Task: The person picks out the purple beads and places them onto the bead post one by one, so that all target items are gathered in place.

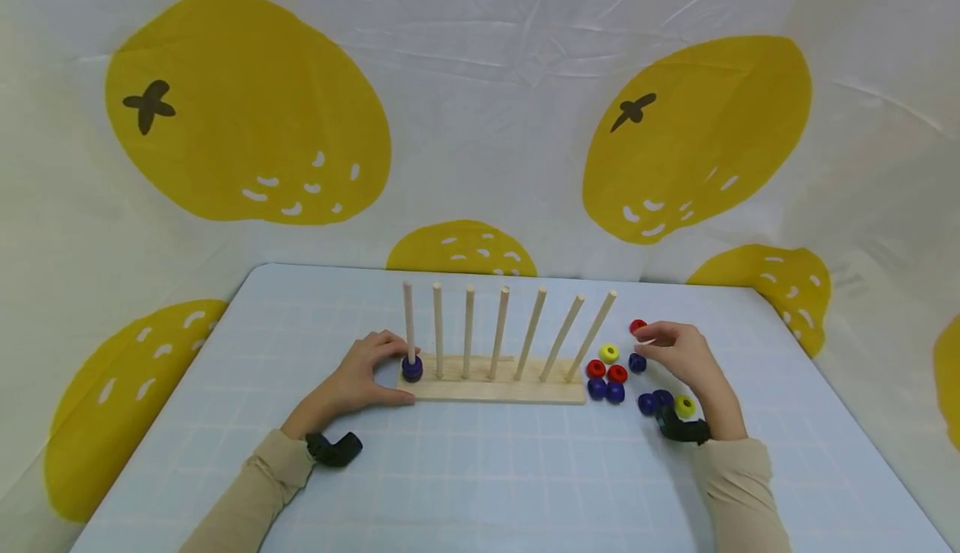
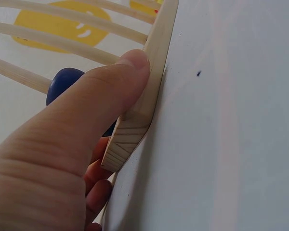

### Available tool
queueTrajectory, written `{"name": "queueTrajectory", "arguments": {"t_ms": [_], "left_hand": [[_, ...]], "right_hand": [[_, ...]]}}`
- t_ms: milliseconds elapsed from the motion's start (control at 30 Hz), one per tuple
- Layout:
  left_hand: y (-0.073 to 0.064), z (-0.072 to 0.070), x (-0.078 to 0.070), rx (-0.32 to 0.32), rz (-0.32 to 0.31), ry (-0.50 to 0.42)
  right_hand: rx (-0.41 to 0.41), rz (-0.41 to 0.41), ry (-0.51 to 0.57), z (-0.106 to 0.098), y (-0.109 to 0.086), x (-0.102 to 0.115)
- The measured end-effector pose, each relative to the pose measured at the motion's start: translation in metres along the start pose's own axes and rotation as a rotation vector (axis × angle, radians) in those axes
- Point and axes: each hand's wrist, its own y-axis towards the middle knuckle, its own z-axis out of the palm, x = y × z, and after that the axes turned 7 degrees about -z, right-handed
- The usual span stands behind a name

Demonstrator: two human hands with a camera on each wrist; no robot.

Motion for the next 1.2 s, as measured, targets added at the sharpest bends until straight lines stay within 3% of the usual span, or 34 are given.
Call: {"name": "queueTrajectory", "arguments": {"t_ms": [267,1200], "left_hand": [[0.0000,-0.0008,-0.0020,0.003,-0.003,0.008],[-0.0010,-0.0024,-0.0051,0.013,-0.027,0.003]], "right_hand": [[0.120,0.057,-0.034,0.0042,0.0009,-0.0048],[0.143,0.069,-0.059,0.0080,0.0032,-0.0047]]}}
